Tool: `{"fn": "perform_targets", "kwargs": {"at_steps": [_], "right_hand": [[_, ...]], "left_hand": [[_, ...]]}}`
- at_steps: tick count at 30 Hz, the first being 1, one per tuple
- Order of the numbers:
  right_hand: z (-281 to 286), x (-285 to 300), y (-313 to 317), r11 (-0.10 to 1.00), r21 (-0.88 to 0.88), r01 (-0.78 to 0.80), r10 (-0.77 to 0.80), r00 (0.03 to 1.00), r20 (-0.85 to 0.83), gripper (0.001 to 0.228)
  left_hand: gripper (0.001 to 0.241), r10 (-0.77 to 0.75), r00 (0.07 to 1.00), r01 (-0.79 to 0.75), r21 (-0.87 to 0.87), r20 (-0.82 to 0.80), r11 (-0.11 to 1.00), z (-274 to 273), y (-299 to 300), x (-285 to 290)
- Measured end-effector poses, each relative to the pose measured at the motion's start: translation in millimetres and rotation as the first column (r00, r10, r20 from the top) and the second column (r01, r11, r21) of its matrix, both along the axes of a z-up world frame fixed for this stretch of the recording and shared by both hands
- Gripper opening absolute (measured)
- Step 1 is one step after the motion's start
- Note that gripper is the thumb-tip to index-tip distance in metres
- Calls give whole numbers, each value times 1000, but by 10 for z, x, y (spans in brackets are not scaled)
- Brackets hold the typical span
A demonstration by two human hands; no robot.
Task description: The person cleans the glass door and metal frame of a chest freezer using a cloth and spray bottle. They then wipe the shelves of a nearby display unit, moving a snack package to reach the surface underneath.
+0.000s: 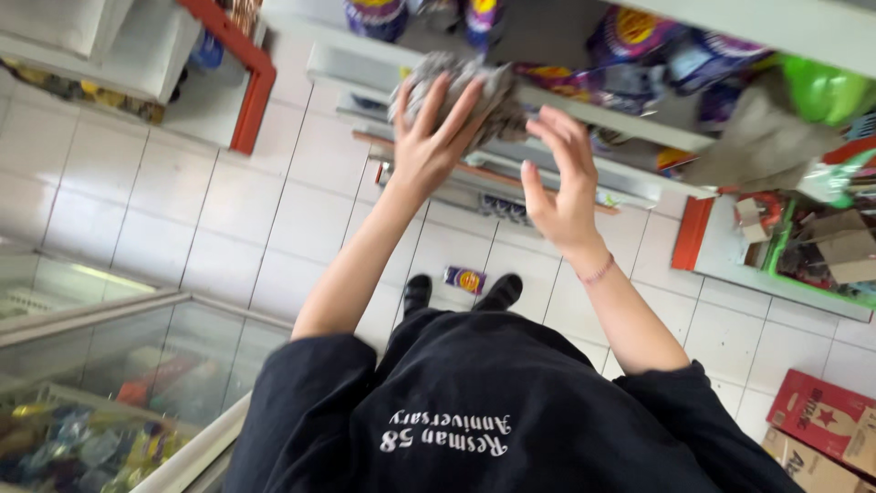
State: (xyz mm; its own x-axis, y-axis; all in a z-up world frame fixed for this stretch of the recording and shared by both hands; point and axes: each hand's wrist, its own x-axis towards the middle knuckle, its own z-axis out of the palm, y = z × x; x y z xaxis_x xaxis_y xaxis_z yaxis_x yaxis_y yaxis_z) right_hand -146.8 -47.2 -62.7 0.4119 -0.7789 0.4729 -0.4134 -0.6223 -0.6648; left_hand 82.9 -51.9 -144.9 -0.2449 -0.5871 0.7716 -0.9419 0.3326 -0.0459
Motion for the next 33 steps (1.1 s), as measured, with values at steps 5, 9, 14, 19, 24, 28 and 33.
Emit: {"fn": "perform_targets", "kwargs": {"at_steps": [5,9,14,19,24,28,33], "right_hand": [[-415,567,13,997,-72,-23,16,995,-99,46],[-734,845,-97,987,-159,-35,-4,971,-240,58],[-1144,899,-222,976,-218,8,-78,946,-313,64],[-1343,759,-71,971,-188,146,-196,937,-289,64],[-1320,499,42,918,-128,375,-390,912,-128,63],[-1251,199,108,838,-105,536,-540,842,-15,66],[-1166,-220,121,710,-145,689,-697,717,-3,70]], "left_hand": [[34,18,992,-8,-77,126,997,-543,-544,397],[35,62,983,-41,-123,170,992,-1202,-733,1088],[72,38,582,-87,-15,-812,996,-1475,-748,1871],[86,98,791,-218,-129,-603,967,-1390,-792,1575],[46,16,878,-15,5,-478,1000,-1926,-837,995],[7,-31,996,17,-172,-78,985,-1968,-971,484],[31,-72,996,78,-127,49,989,-1535,-845,-286]]}}
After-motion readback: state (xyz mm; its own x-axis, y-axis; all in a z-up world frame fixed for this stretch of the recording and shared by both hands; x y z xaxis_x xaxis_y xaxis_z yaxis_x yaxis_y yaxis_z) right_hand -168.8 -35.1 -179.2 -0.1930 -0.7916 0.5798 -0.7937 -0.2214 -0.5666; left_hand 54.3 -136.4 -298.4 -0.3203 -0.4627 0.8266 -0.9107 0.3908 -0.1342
